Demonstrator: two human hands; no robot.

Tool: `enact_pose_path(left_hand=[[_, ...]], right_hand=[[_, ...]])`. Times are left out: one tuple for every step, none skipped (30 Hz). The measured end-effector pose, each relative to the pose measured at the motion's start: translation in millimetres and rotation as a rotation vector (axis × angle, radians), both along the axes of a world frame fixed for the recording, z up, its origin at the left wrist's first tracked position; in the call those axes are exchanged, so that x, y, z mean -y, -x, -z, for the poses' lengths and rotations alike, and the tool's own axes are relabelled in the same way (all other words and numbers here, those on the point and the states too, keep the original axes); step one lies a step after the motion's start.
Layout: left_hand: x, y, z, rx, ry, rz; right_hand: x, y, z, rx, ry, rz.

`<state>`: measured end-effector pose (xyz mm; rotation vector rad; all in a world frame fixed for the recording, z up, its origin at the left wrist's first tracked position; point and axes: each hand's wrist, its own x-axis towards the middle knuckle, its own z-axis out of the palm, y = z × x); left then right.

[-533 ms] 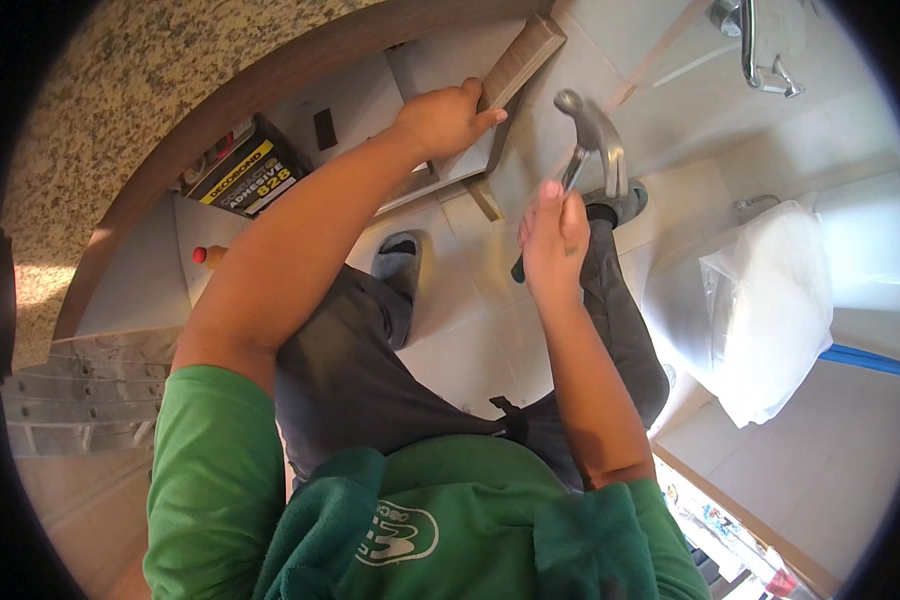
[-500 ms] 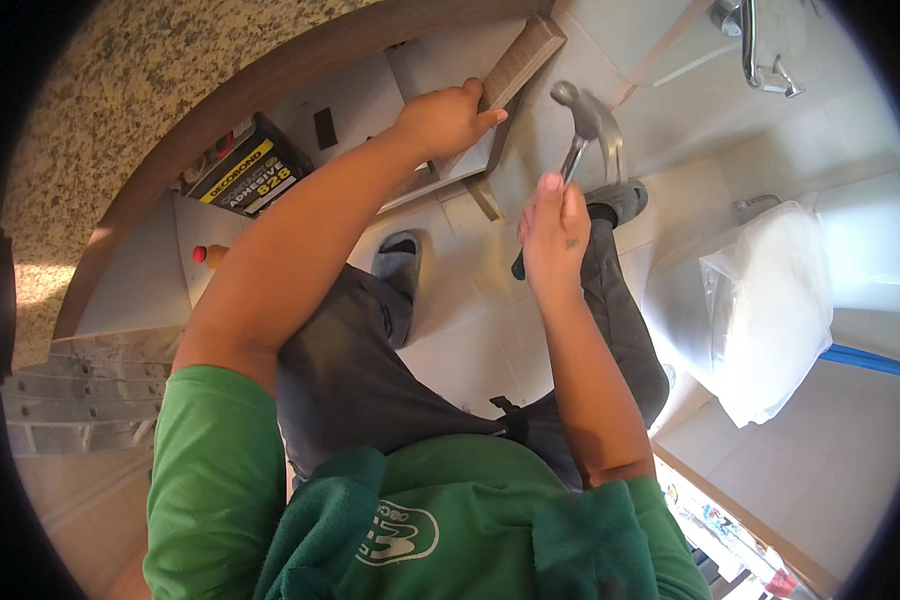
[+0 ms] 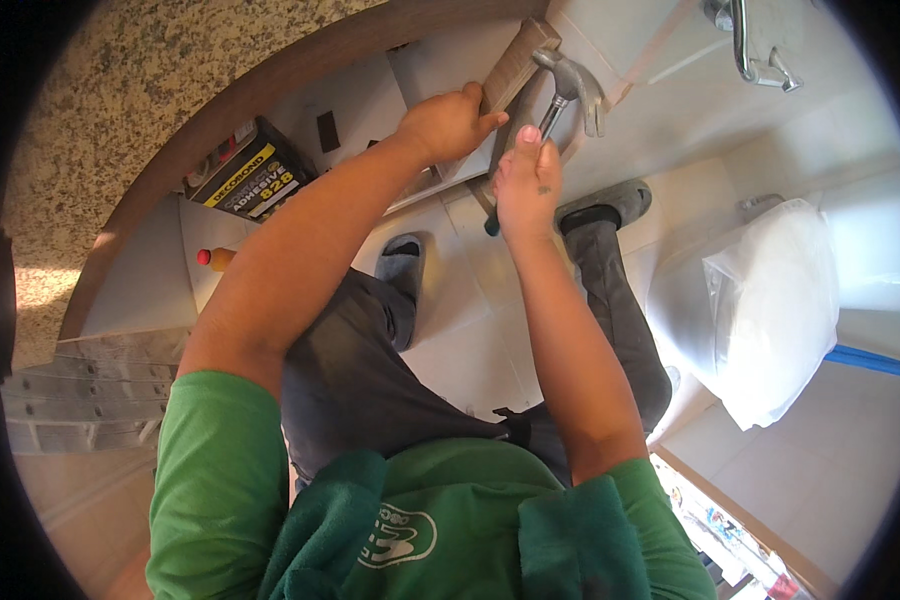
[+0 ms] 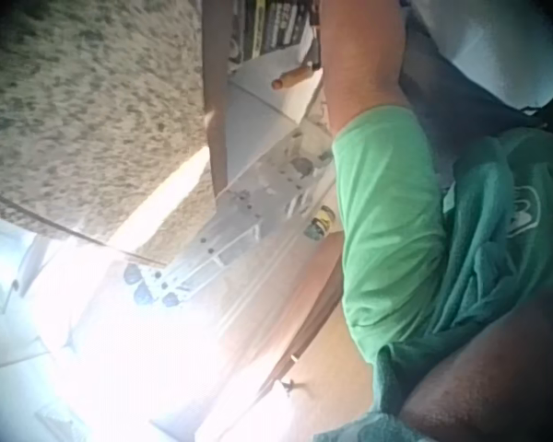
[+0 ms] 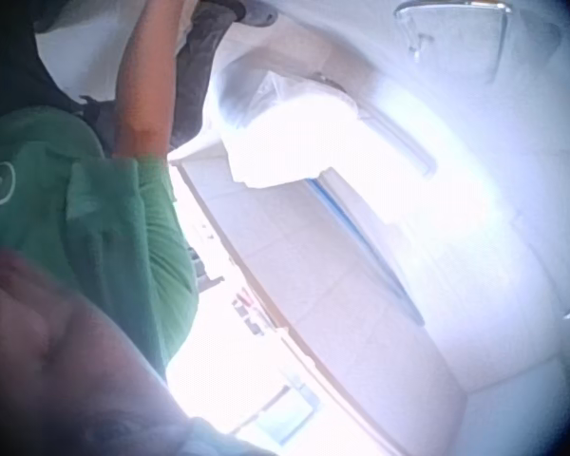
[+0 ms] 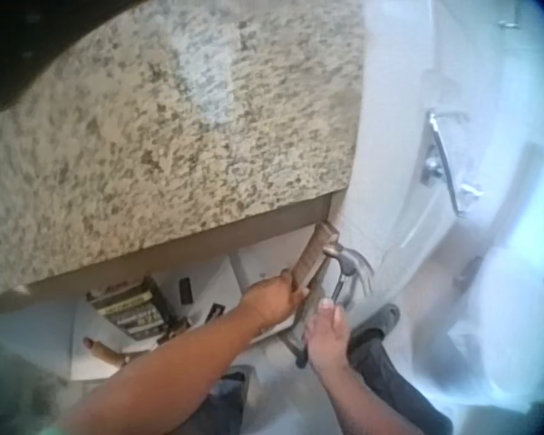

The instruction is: The person sits under a bathroom sink and installs a wooden trim piece along the cabinet edge. They use a sanding block to smooth the trim, then hammer it into place with a hammer.

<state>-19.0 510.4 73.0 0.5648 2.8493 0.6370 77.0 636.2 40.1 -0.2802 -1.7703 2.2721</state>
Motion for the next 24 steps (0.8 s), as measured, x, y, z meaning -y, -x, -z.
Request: enact_pose_path(left_hand=[[1.1,0.2,1.0,0.006,-0.001,-0.006],[0.6,-0.6,1.0,0.013,-0.004,-0.010],[0.7,-1.3,0.9,0.021,-0.004,-0.016],[1.1,-2.0,0.7,0.030,-0.005,-0.023],[-0.9,-0.9,1.2,0.038,-0.008,-0.024],[-2.9,0.4,1.4,0.029,-0.016,-0.019],[-5.0,1.8,1.4,0.021,-0.023,-0.014],[-4.9,2.8,1.6,0.009,-0.024,-0.012],[-4.9,2.1,2.6,-0.005,-0.020,-0.018],[-4.8,0.4,4.1,-0.018,-0.017,-0.024],[-4.6,-1.6,4.7,-0.030,-0.017,-0.032],[-3.2,-2.2,4.7,-0.030,-0.022,-0.031],[-1.2,-2.5,4.5,-0.030,-0.028,-0.030],[-0.7,-2.4,3.3,-0.031,-0.033,-0.028],[-1.6,-2.3,2.0,-0.054,-0.036,-0.030],[-2.4,-1.8,0.6,-0.078,-0.040,-0.032],[-3.2,-3.0,-1.6,-0.098,-0.042,-0.033],[-3.7,-3.4,-4.1,-0.083,-0.048,-0.031],[-3.9,-3.5,-6.9,-0.067,-0.055,-0.029],[-3.5,-2.8,-7.5,-0.052,-0.063,-0.032],[-3.7,-3.0,-7.4,-0.066,-0.069,-0.036],[-4.6,-3.5,-7.4,-0.080,-0.074,-0.040],[-6.5,-5.3,-9.3,-0.093,-0.081,-0.043],[-8.0,-6.1,-11.7,-0.081,-0.070,-0.043]], right_hand=[[0.3,-3.1,-1.6,0.013,0.011,0.003],[0.4,-7.2,-0.6,-0.036,-0.003,0.003],[1.5,-12.3,0.9,-0.063,-0.003,0.021],[4.2,-18.1,3.0,-0.089,-0.003,0.038],[5.6,-21.0,0.8,-0.117,-0.006,0.062],[5.5,-15.2,-1.8,-0.074,0.008,0.043],[5.1,-4.6,-4.8,-0.030,0.023,0.025],[5.6,1.5,-6.3,0.010,0.044,0.003],[3.2,0.1,-7.2,0.027,0.032,-0.007],[-1.4,-3.1,-8.3,0.045,0.020,-0.017],[-4.6,-6.9,-8.7,0.064,0.004,-0.029],[-5.5,-10.7,-7.7,0.039,0.027,-0.019],[-6.3,-14.9,-5.5,0.015,0.050,-0.010],[-6.7,-17.5,-5.0,-0.010,0.072,0.001],[-7.0,-19.1,-4.8,-0.029,0.076,0.013],[-6.8,-20.2,-4.8,-0.048,0.079,0.025],[-5.5,-21.7,-5.9,-0.065,0.084,0.038],[-4.5,-22.2,-7.5,-0.073,0.086,0.047],[-3.8,-22.2,-9.7,-0.081,0.089,0.056],[-2.1,-21.4,-14.2,-0.089,0.089,0.060],[0.2,-20.6,-18.6,-0.136,0.109,0.080],[3.0,-19.7,-23.1,-0.183,0.128,0.100],[4.5,-19.5,-25.2,-0.230,0.146,0.122],[5.6,-18.0,-25.5,-0.242,0.152,0.117]])
